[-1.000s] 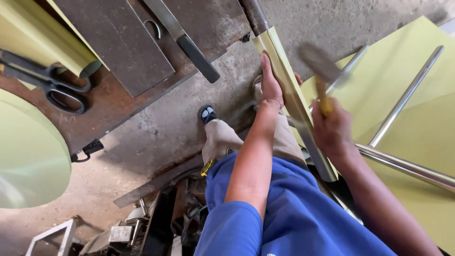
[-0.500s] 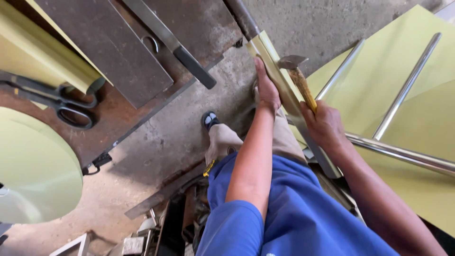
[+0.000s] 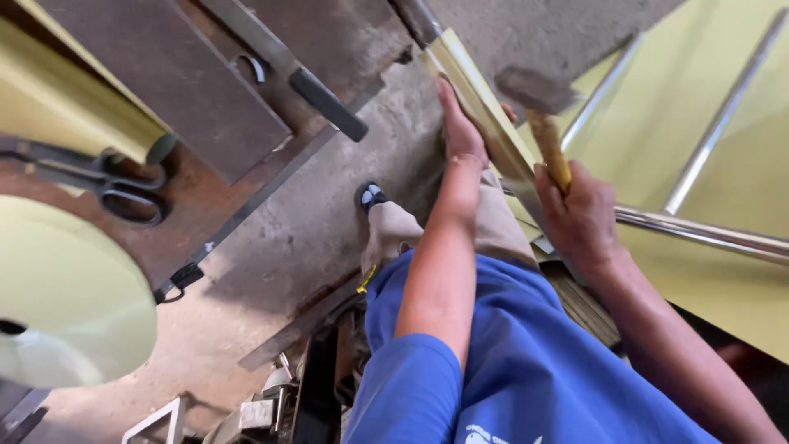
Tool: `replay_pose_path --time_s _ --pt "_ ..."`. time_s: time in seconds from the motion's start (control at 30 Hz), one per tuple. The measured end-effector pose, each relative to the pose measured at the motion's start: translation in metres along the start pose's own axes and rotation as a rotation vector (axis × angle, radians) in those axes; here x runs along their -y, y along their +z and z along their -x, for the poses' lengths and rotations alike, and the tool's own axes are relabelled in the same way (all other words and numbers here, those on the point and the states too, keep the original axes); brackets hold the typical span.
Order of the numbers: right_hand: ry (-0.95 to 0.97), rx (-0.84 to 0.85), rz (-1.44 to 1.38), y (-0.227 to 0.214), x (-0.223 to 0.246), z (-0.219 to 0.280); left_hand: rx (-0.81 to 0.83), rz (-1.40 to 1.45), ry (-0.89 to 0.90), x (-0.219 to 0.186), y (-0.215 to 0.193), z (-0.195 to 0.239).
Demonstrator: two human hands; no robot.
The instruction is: Shaping thin metal sheets into a cylindrical form using a metal pipe as a mandrel and a hammer.
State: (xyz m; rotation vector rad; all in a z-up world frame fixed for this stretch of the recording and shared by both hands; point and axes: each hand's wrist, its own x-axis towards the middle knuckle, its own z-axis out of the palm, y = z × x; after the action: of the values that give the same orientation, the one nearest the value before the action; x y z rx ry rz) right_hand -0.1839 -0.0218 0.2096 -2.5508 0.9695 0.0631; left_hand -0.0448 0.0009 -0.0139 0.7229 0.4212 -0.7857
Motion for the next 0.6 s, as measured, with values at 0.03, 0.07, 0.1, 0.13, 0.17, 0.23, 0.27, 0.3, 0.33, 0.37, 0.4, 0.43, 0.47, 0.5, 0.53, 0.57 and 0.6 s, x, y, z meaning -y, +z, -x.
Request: replay_pose_path --time_s 0.03,0.07,0.1,0.13,0.17,0.23,0.27,0.3,0.33,0.37,0.4,0.43,0.47,0.5,0.53,0.57,0.6 --pt "0.002 -0.004 0.003 -0.008 0.006 0.001 0.005 0.001 -0.002 0.001 0.007 -0.001" --pt "0.029 -0.061 -0.130 -0.017 0.012 0.001 0.073 0.041 -0.045 0.000 0.015 0.000" --pt "0.050 -0.108 -0.271 -0.022 0.022 0.003 0.130 0.076 -0.078 -0.006 0.016 0.001" --pt "0.046 -0.103 -0.277 -0.005 0.007 0.004 0.123 0.074 -0.072 -0.002 0.004 -0.002" --pt "-0.007 -0.132 -0.242 0.008 -0.011 0.005 0.067 0.107 -0.068 0.005 -0.001 -0.006" --pt "-0.064 -0.171 -0.208 0.020 -0.032 0.002 0.020 0.140 -0.060 0.002 0.008 -0.006" --pt "-0.025 -0.042 -0.090 0.021 -0.035 -0.002 0.004 0.145 -0.058 -0.008 0.019 -0.002" --pt "0.016 0.102 0.025 0.022 -0.039 -0.002 -0.028 0.151 -0.058 -0.016 0.025 0.006" --pt "0.015 0.108 0.021 0.007 -0.026 -0.002 -0.033 0.149 -0.056 -0.025 0.030 0.009" --pt "0.089 0.062 -0.025 -0.007 -0.013 0.005 -0.010 0.110 -0.088 -0.027 0.032 0.016" --pt "0.163 0.016 -0.070 -0.021 0.000 0.011 0.015 0.073 -0.120 -0.031 0.034 0.023" --pt "0.160 0.019 -0.075 -0.019 0.001 0.011 0.010 0.071 -0.116 -0.030 0.033 0.019" --pt "0.078 -0.080 -0.206 -0.019 0.002 0.011 0.003 0.072 -0.119 -0.030 0.032 0.017" --pt "-0.001 -0.186 -0.334 -0.017 0.004 0.013 0.003 0.074 -0.125 -0.029 0.031 0.014" --pt "0.000 -0.189 -0.334 -0.001 -0.011 0.011 0.005 0.073 -0.126 -0.024 0.028 0.014" --pt "0.111 0.019 -0.166 0.013 -0.028 0.005 -0.013 0.075 -0.084 -0.020 0.031 0.010" --pt "0.223 0.225 0.002 0.027 -0.044 -0.002 -0.031 0.077 -0.043 -0.017 0.034 0.007"
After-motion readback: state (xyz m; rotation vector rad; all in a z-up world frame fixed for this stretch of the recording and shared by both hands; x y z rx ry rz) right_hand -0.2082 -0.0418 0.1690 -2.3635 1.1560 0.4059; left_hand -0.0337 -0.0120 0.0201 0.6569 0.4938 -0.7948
